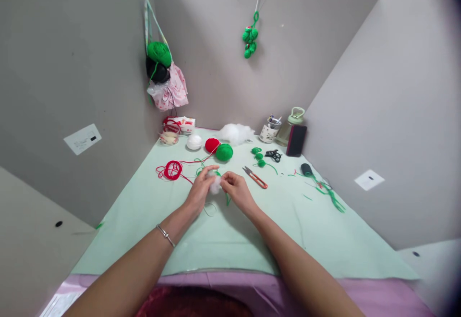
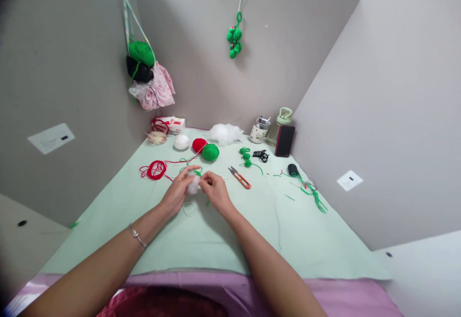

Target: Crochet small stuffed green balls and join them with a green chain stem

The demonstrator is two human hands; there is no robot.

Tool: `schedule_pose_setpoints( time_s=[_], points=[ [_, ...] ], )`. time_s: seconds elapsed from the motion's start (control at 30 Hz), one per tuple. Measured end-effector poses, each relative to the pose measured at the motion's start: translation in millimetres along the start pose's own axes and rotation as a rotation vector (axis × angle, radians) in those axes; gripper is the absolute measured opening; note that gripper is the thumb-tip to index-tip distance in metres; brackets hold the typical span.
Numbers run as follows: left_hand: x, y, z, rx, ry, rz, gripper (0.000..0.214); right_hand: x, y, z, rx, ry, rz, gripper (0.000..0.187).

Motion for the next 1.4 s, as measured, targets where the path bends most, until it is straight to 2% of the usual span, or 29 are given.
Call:
schedule_pose_setpoints(
  time_s=[0.17, 0.37, 0.57, 0.67, 0.83, 1.0, 1.2, 1.4],
  points=[
    [-1, -5.0, 2, -0.069, 0.033, 0.065, 0.035, 1, 5, 0, 0.022, -0.028, 0.071, 0.025],
    [4, -10.2, 4, -0.136, 0.039, 0.146, 0.053, 1, 8, -2, 0.05, -0.043, 0.063, 0.026],
    [7, -8.2, 5, -0.185, 0.039, 0.102, 0.046, 1, 9, -2, 0.014, -0.063, 0.034, 0.023],
    [2, -7.1, 4, -0.158, 0.026, 0.066, 0.043, 1, 10, -1, -0.003, -0.062, 0.038, 0.021],
    [-9, 0.8, -4, -0.029, -0.052, -0.011, 0.036, -9, 4, 7, -0.054, 0.003, 0.07, 0.018],
    [-11, 5.8, -9, 0.036, -0.121, -0.054, 0.03, -18, -4, 13, -0.08, 0.046, 0.06, 0.019],
    [-7, 0.9, -4, 0.016, -0.102, -0.037, 0.026, -10, -1, 7, -0.032, -0.003, -0.002, 0.026],
    [1, -3.6, 5, -0.074, -0.072, 0.0, 0.03, -6, 5, 3, 0.011, -0.022, -0.005, 0.028]
  ],
)
Point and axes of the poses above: each hand's wrist, its own z-axis away from the middle knuckle, its own y-axis out of the back of the hand, x = y × z, the point moved 4 cm from there along -z, towards the middle knuckle, and after that the axes turned 8 degrees about -y, right-handed, at the moved point
